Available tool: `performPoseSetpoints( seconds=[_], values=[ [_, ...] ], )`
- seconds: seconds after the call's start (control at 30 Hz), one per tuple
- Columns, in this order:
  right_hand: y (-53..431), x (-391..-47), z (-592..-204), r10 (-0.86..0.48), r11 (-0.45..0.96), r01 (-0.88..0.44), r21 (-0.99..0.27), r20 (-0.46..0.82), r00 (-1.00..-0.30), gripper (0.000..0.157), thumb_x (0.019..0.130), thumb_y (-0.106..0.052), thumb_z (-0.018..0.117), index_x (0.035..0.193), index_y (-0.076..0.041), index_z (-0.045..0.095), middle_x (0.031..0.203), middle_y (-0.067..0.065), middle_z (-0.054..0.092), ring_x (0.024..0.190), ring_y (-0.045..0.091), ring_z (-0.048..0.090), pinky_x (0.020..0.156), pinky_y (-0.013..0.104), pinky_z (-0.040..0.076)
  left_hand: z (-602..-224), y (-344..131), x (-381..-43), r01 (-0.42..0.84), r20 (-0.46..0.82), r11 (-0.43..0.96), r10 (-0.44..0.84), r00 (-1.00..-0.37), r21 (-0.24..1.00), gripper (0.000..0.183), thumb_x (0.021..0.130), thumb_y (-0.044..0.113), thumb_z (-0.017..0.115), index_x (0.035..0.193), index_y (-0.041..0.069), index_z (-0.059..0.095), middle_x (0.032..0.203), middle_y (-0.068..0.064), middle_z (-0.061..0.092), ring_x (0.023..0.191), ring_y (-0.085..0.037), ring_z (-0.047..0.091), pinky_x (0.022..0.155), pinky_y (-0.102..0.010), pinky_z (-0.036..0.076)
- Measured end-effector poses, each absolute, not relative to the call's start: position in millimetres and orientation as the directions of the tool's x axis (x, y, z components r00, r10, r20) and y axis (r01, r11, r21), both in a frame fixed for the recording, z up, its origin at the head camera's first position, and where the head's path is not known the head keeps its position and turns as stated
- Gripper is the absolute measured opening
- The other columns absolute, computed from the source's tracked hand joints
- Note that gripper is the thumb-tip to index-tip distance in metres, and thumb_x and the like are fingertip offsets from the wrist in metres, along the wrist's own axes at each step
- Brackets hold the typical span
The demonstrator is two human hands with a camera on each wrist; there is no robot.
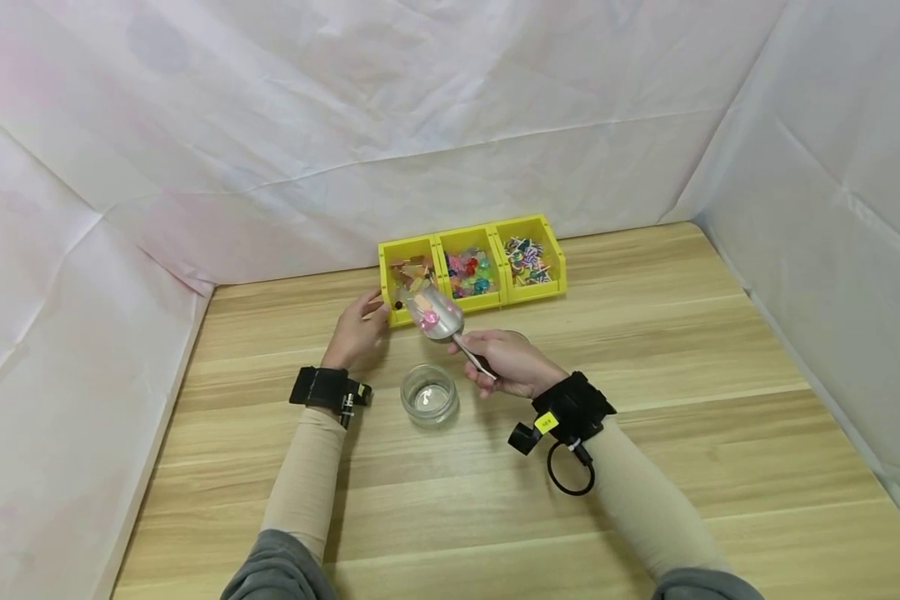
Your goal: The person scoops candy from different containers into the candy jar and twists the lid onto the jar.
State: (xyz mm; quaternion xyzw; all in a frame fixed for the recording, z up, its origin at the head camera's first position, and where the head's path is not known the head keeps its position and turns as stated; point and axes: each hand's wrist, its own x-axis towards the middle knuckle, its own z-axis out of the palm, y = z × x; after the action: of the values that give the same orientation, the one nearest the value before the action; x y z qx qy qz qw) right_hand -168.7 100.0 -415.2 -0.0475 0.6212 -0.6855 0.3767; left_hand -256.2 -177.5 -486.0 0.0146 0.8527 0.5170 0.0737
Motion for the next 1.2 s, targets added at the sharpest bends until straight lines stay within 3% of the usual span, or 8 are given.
performPoseSetpoints(
  seconds=[0.73, 1.2],
  values=[
    [112.3, -153.0, -416.2, -0.611, 0.031, 0.42, -0.907, -0.35, -0.71, 0.037, 0.11, -0.026, 0.03, 0.124, 0.003, 0.049, 0.06, 0.0, 0.053, 0.042, 0.006, 0.046, 0.041, 0.023, 0.05, -480.3, -191.6, -229.1, 0.004, -0.05, 0.438, 0.112, -0.992, 0.899, 0.045, 0.103, 0.023, 0.053, 0.145, 0.008, 0.047, 0.139, -0.017, 0.056, 0.127, -0.032, 0.055, 0.107, -0.047, 0.045],
    [118.7, -146.1, -415.6, -0.613, 0.067, 0.42, -0.905, -0.37, -0.698, 0.041, 0.109, -0.034, 0.035, 0.127, 0.001, 0.048, 0.065, -0.001, 0.052, 0.044, 0.006, 0.044, 0.043, 0.023, 0.049, -478.9, -192.9, -203.0, -0.034, -0.084, 0.402, 0.107, -0.991, 0.915, 0.046, 0.103, 0.024, 0.054, 0.147, 0.01, 0.046, 0.138, -0.016, 0.058, 0.124, -0.033, 0.058, 0.105, -0.048, 0.047]
  ],
)
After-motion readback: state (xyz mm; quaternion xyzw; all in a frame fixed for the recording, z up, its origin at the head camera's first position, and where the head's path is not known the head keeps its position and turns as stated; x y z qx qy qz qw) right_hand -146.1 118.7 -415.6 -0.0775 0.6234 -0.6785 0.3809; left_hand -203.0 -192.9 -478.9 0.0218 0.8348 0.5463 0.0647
